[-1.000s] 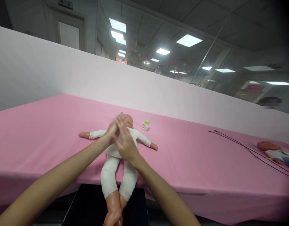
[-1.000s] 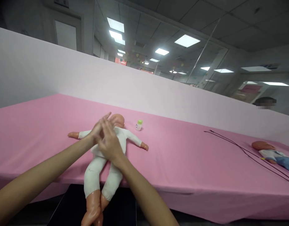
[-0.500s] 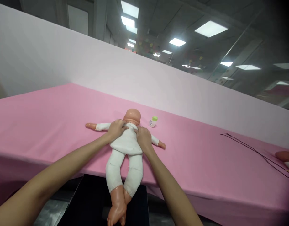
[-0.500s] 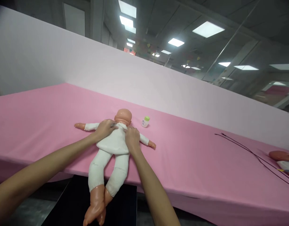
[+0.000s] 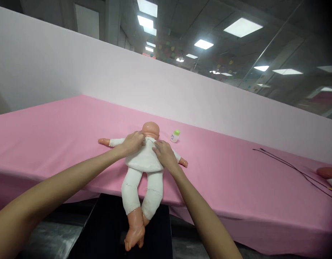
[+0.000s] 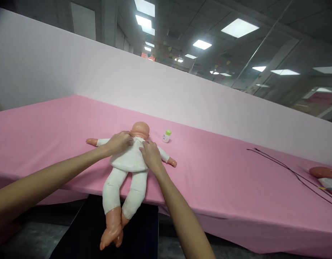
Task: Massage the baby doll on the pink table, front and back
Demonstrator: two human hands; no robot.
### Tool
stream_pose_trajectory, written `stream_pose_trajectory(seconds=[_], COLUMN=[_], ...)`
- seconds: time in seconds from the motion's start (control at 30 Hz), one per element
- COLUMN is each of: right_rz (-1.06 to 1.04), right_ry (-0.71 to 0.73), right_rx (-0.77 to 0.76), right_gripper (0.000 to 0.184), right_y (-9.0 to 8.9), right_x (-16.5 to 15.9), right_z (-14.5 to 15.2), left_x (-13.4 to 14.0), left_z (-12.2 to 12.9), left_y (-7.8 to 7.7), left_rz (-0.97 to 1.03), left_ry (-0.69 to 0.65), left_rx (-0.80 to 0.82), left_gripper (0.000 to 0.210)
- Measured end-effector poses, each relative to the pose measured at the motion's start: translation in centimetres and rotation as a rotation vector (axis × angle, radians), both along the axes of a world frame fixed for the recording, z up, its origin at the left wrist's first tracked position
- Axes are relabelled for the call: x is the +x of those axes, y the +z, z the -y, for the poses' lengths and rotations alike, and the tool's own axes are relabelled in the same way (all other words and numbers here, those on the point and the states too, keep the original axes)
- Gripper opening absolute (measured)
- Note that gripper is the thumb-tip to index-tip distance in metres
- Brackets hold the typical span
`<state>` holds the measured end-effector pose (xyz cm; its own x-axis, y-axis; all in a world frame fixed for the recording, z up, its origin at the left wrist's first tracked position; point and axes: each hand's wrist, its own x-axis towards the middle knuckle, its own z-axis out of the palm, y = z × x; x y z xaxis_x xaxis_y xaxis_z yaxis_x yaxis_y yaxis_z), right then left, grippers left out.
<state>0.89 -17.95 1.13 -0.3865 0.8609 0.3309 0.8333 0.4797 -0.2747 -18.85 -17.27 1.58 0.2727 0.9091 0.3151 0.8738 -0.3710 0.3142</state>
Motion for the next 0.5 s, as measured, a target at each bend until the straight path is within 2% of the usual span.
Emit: stream_pose_trajectory(seconds=[0.07, 0.13, 0.2, 0.37, 0.5], right_rz=[-0.024, -0.004, 0.031, 0.058, -0.029], right_ry=[0.044, 0.023, -0.036, -0.069, -0.011], right_rx=[-0.033, -0.085, -0.115, -0.093, -0.122], right_gripper=[0.022, 0.016, 0.011, 0.021, 0.019], right_y=[-0.2, -0.5, -0.7, -0.8, 0.7], right_x=[-0.4, -1.2, -2.0, -2.4, -0.8], right_z=[0.8, 1.0, 0.6, -0.2, 1.1], left_x=[-0.1, 0.3, 1.2, 3.1, 1.2], left_z=[1.1, 1.7, 1.9, 1.6, 2.5], left_y=[0.1, 0.0, 0.0, 0.2, 1.6], left_rz=[0.028, -0.009, -0.086, -0.226, -0.148], left_ry=[-0.077, -0.092, -0.042, 0.060, 0.004], left_rx=[-0.007, -0.043, -0.066, -0.082, -0.089], left_gripper=[0.018, 0.021, 0.023, 0.023, 0.024])
